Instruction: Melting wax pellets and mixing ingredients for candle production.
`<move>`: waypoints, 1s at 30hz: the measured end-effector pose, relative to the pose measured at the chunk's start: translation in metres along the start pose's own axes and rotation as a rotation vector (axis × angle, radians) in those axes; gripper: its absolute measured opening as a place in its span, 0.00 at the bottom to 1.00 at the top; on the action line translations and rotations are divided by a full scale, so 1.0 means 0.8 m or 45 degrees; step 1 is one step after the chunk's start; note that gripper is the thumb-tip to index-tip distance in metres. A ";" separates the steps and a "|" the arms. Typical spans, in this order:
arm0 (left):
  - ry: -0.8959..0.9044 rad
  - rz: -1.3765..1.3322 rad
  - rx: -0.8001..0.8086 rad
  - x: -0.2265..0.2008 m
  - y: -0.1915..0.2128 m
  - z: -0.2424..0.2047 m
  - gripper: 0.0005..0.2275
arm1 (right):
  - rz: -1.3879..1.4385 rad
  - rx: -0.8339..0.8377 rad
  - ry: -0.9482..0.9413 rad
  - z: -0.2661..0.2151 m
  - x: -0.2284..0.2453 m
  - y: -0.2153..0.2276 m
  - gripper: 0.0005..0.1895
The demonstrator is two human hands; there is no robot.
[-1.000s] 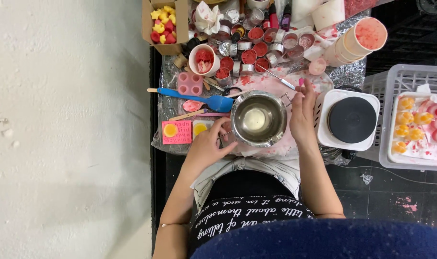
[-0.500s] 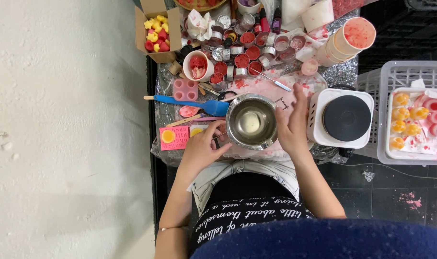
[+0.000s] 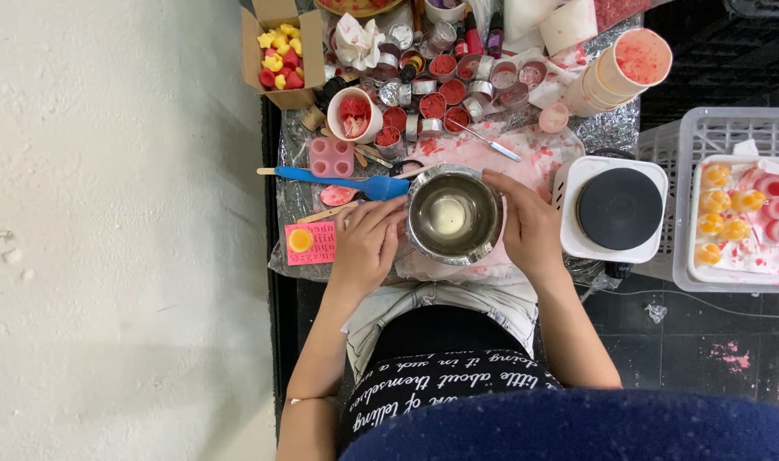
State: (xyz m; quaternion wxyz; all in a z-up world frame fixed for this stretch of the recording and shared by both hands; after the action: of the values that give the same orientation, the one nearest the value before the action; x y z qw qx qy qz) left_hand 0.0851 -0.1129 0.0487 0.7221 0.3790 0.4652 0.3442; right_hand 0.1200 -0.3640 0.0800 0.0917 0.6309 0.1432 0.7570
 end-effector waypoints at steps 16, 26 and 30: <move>-0.488 0.025 0.121 -0.096 -0.038 0.006 0.36 | 2.099 0.569 -0.740 0.002 0.001 -0.041 0.50; -0.400 0.437 0.148 -0.001 0.018 0.104 0.21 | 0.549 -0.049 0.021 0.117 0.038 0.159 0.20; -0.321 0.241 0.132 -0.013 0.032 0.164 0.31 | -0.528 -0.286 0.522 0.204 -0.044 0.253 0.05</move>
State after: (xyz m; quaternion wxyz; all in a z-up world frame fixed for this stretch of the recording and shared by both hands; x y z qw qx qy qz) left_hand 0.2006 -0.1394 0.1122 0.7187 0.4980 0.3502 0.3358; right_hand 0.2956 -0.5496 0.1410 0.2825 0.4085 0.1996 0.8447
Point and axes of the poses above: each hand's wrist, its own z-axis towards the middle knuckle, its own y-axis out of the back of the hand, x = y × z, the point moved 4 cm from there along z, towards the middle knuckle, and after that the axes turned 15 degrees about z, right-handed, at the moved point
